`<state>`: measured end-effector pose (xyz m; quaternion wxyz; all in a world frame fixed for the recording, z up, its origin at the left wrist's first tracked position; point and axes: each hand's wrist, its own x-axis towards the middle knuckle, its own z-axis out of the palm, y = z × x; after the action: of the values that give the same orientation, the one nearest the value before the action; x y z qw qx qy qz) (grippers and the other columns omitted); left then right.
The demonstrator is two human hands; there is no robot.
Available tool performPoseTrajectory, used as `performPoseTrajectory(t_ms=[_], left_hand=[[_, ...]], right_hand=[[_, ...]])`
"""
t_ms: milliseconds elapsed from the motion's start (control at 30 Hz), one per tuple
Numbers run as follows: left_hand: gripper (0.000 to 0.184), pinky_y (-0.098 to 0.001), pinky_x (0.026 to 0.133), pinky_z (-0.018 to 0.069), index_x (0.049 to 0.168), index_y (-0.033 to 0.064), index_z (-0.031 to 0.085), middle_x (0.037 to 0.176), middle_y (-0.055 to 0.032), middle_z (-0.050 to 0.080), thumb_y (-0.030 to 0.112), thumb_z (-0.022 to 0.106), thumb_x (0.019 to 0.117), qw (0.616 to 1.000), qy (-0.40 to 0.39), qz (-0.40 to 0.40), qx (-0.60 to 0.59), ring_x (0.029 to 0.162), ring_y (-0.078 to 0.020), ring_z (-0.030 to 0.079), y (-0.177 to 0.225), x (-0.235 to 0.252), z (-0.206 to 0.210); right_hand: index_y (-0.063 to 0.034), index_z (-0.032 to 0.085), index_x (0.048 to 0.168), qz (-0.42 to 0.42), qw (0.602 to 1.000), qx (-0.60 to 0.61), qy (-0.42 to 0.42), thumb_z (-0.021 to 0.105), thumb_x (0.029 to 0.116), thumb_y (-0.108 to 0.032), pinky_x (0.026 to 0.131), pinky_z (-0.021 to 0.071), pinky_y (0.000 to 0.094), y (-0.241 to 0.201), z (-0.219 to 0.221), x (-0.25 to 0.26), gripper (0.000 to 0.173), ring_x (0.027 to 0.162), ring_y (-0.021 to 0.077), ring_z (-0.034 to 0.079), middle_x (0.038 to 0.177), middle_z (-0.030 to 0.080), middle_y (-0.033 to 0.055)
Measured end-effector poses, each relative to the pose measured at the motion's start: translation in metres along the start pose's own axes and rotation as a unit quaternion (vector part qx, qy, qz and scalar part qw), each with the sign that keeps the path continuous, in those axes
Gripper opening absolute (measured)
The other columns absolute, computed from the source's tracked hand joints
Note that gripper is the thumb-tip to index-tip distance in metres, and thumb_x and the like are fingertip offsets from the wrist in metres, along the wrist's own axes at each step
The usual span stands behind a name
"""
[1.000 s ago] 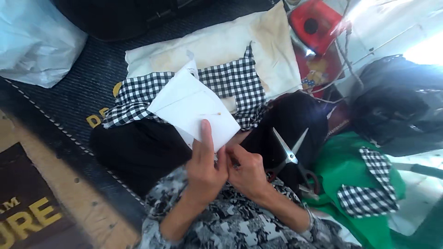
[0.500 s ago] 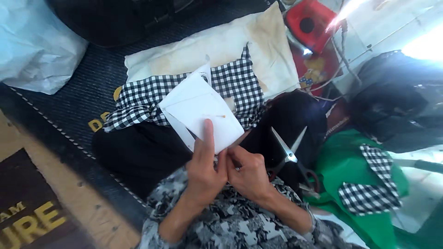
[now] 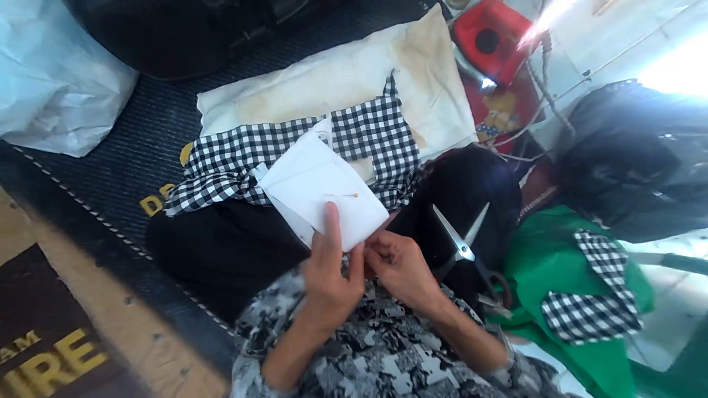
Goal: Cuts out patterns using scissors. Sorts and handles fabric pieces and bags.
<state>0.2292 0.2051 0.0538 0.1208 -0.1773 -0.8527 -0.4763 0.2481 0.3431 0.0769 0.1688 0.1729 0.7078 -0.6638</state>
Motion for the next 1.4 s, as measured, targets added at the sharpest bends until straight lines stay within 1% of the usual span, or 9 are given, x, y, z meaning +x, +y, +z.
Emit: performPoseTrajectory(t_ms=[100,200,300,400,567,700,833,1067,1400], left_hand=[[0.073,-0.0275,0.081,0.0595,0.155,-0.0074,0.034,0.112,-0.0271,0.066,0.005,0.069,0.0917,0.999,0.023,0.020,0.026,0.091,-0.0182,0.071,-0.001,-0.002,0.006],[0.071,-0.0254,0.080,0.0590,0.153,-0.0090,0.037,0.114,-0.0282,0.067,0.003,0.069,0.0907,0.998,0.032,0.033,0.044,0.089,-0.0179,0.072,0.000,-0.003,0.008],[0.069,-0.0225,0.080,0.0573,0.151,-0.0106,0.039,0.115,-0.0286,0.067,0.002,0.069,0.0901,0.997,0.033,0.038,0.061,0.090,-0.0171,0.071,-0.001,-0.005,0.010],[0.066,-0.0239,0.073,0.0570,0.147,-0.0149,0.042,0.106,-0.0286,0.068,0.002,0.069,0.0888,0.995,0.035,0.040,0.081,0.080,-0.0193,0.069,-0.001,-0.007,0.012],[0.066,-0.0226,0.081,0.0573,0.147,-0.0145,0.042,0.114,-0.0293,0.067,0.002,0.069,0.0891,0.996,0.032,0.038,0.068,0.090,-0.0180,0.072,0.000,-0.011,0.015],[0.065,-0.0231,0.081,0.0575,0.147,-0.0145,0.042,0.115,-0.0296,0.067,0.001,0.068,0.0895,0.997,0.032,0.033,0.066,0.090,-0.0184,0.072,-0.002,-0.012,0.016],[0.065,-0.0239,0.081,0.0577,0.146,-0.0150,0.043,0.114,-0.0296,0.067,0.002,0.069,0.0889,0.996,0.031,0.032,0.072,0.090,-0.0193,0.072,-0.002,-0.013,0.017],[0.064,-0.0243,0.081,0.0580,0.146,-0.0154,0.044,0.119,-0.0312,0.067,0.001,0.069,0.0891,0.996,0.031,0.034,0.075,0.094,-0.0210,0.073,0.004,-0.011,0.017],[0.062,-0.0237,0.081,0.0576,0.143,-0.0169,0.046,0.118,-0.0322,0.067,0.002,0.068,0.0890,0.995,0.024,0.045,0.091,0.095,-0.0231,0.073,0.009,-0.011,0.017]], right_hand=[[-0.0018,0.070,0.102,-0.003,1.000,0.008,0.003,0.061,0.1011,-0.008,0.073,0.0602,0.0198,0.008,-0.001,0.003,0.011,0.076,0.0024,0.071,0.086,0.074,0.0014],[-0.0035,0.072,0.102,-0.007,1.000,-0.017,0.016,0.064,0.0998,-0.013,0.070,0.0563,0.0164,0.012,-0.003,0.004,0.012,0.076,-0.0002,0.067,0.089,0.072,0.0003],[-0.0029,0.074,0.104,-0.004,1.000,-0.013,0.020,0.068,0.0976,-0.014,0.071,0.0565,0.0165,0.015,-0.005,0.004,0.013,0.078,-0.0001,0.068,0.090,0.073,0.0007],[-0.0019,0.072,0.104,0.008,1.000,0.005,0.003,0.069,0.0963,-0.010,0.072,0.0569,0.0170,0.015,-0.007,0.004,0.012,0.078,0.0001,0.068,0.091,0.073,0.0010],[-0.0040,0.074,0.101,-0.015,0.999,-0.041,0.027,0.068,0.0969,-0.015,0.076,0.0555,0.0167,0.022,-0.007,0.003,0.014,0.081,-0.0013,0.068,0.090,0.074,-0.0002],[-0.0025,0.075,0.104,-0.003,0.999,-0.029,0.014,0.069,0.0962,-0.013,0.077,0.0587,0.0178,0.021,-0.009,0.002,0.014,0.081,0.0004,0.070,0.093,0.075,0.0010],[-0.0011,0.072,0.104,0.012,1.000,-0.029,-0.001,0.068,0.0969,-0.013,0.077,0.0586,0.0184,0.024,-0.008,0.000,0.014,0.080,0.0018,0.069,0.095,0.072,0.0030],[-0.0012,0.071,0.098,-0.017,0.999,-0.021,0.024,0.064,0.0977,-0.009,0.073,0.0560,0.0152,0.025,-0.003,-0.002,0.010,0.076,-0.0020,0.066,0.086,0.071,-0.0001],[0.0003,0.070,0.097,-0.021,1.000,0.006,0.019,0.061,0.0961,-0.003,0.073,0.0569,0.0156,0.017,-0.003,-0.007,0.009,0.076,-0.0023,0.067,0.085,0.072,0.0002]])
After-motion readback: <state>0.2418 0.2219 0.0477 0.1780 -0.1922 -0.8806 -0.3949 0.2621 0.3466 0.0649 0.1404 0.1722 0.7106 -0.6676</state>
